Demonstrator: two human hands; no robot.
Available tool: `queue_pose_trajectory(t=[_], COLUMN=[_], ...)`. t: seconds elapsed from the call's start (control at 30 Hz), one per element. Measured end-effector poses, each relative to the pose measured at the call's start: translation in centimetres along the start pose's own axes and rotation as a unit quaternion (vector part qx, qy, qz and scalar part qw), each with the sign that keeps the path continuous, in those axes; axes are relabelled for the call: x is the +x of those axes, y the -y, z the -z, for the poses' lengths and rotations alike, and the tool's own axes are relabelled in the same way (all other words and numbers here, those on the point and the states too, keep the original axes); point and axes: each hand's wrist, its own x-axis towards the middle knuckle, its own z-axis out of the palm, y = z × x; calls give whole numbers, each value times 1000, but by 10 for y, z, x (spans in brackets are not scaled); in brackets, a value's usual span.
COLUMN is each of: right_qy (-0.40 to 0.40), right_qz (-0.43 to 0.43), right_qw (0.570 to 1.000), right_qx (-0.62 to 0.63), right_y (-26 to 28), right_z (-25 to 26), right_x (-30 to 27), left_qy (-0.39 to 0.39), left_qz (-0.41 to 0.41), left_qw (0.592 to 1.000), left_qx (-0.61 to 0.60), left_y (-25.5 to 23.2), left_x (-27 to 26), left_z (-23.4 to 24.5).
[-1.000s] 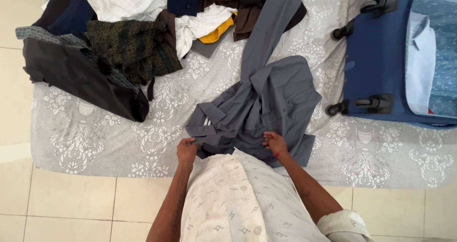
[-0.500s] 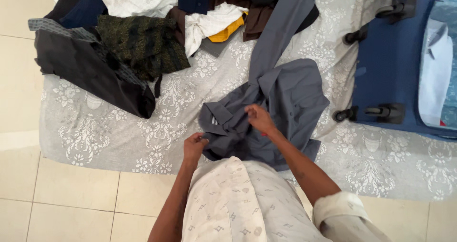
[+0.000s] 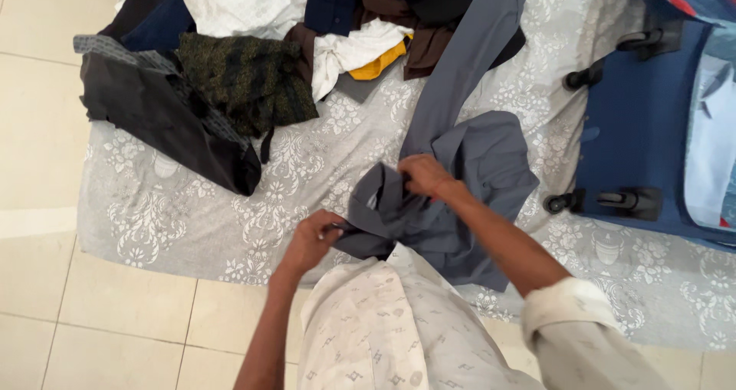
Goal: The person folds a gray button-up shirt on a bed by smoothing it out, folding the sleeves inward, and rolling it into a compact bundle. The person then places the folded shirt into an open blue suitcase.
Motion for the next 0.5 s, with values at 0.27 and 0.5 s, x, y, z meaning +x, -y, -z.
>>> queue_pose_trajectory(t=[0.27,0.5], right_qy=[-206,-443], right_qz=[113,123], right_qw=[970,884], right_qx=[-68,-83], right_y=[80,166], right_z=[202,315], right_x=[-44,-99], left_qy=[60,-301], left_qz=[-14,-262], left_qw=[988,904], left_qx=[138,155], left_y=[-57,-180], left_x=[40,51], left_z=[61,125])
